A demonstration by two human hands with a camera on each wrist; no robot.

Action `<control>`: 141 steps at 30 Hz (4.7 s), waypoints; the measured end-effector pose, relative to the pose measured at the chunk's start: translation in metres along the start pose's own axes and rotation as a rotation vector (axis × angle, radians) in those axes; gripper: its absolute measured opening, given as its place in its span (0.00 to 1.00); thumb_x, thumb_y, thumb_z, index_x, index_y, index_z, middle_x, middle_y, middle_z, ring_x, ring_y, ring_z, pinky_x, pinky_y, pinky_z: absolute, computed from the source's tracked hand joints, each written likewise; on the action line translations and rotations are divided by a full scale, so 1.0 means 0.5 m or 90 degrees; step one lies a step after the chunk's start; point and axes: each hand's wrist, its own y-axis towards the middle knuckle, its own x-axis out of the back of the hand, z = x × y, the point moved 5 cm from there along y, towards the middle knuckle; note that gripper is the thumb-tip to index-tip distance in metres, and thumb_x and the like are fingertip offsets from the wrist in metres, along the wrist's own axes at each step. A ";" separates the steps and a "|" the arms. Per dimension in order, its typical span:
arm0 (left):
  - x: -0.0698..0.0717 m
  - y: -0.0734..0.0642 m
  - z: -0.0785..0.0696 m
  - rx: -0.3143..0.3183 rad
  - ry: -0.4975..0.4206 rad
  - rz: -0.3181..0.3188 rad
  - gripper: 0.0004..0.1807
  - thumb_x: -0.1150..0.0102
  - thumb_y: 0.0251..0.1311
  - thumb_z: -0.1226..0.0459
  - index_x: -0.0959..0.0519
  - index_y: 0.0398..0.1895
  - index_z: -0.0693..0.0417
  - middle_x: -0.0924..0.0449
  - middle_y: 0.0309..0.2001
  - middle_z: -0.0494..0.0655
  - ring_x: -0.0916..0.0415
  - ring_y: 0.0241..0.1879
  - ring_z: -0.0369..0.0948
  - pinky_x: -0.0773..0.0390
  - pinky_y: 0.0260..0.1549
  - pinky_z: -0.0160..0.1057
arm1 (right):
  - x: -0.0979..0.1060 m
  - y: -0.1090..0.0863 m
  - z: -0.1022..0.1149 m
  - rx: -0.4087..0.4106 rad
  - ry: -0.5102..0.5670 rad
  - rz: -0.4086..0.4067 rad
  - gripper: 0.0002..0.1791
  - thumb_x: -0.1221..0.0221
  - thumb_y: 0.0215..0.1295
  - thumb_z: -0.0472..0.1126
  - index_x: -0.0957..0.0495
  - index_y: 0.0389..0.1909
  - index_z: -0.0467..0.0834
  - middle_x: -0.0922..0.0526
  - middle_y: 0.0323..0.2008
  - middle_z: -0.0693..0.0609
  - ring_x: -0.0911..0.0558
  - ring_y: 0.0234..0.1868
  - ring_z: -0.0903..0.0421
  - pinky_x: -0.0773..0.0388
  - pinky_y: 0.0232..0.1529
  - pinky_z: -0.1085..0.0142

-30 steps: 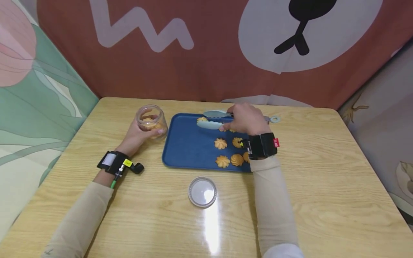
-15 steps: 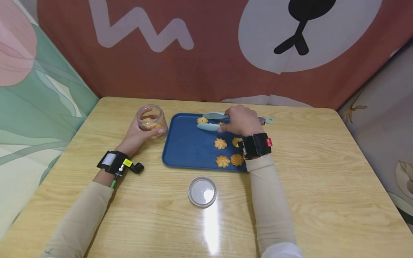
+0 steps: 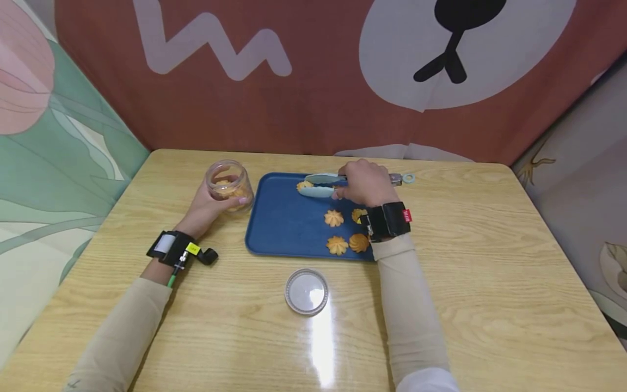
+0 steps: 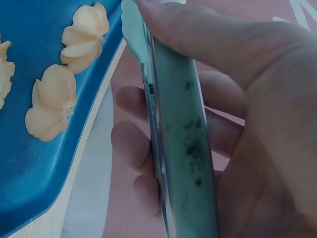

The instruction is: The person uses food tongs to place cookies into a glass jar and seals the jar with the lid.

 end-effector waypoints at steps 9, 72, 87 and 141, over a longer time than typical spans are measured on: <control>0.007 0.012 0.029 -0.001 0.002 -0.004 0.48 0.26 0.44 0.65 0.44 0.67 0.37 0.36 0.60 0.60 0.31 0.54 0.46 0.28 0.45 0.33 | 0.001 0.001 0.005 0.000 0.033 0.010 0.33 0.34 0.52 0.60 0.24 0.57 0.47 0.18 0.48 0.47 0.23 0.41 0.50 0.24 0.41 0.46; -0.001 0.004 0.007 0.016 0.030 -0.016 0.53 0.26 0.45 0.61 0.52 0.70 0.38 0.36 0.60 0.56 0.33 0.55 0.43 0.31 0.53 0.45 | 0.067 0.032 0.248 0.190 0.019 -0.195 0.36 0.40 0.53 0.66 0.25 0.55 0.46 0.17 0.37 0.52 0.25 0.28 0.58 0.23 0.28 0.62; 0.010 0.017 0.045 -0.013 0.027 -0.029 0.51 0.23 0.40 0.59 0.45 0.66 0.32 0.35 0.60 0.45 0.37 0.58 0.40 0.38 0.58 0.52 | 0.062 0.031 0.246 0.166 0.010 -0.182 0.38 0.39 0.52 0.66 0.27 0.57 0.45 0.18 0.39 0.51 0.25 0.31 0.57 0.22 0.31 0.61; -0.009 0.025 0.034 -0.008 0.007 -0.016 0.48 0.24 0.42 0.64 0.43 0.65 0.33 0.35 0.60 0.56 0.33 0.55 0.44 0.33 0.54 0.49 | 0.024 -0.203 -0.044 0.103 -0.113 -0.022 0.36 0.35 0.51 0.62 0.24 0.56 0.43 0.18 0.48 0.42 0.19 0.40 0.46 0.19 0.27 0.50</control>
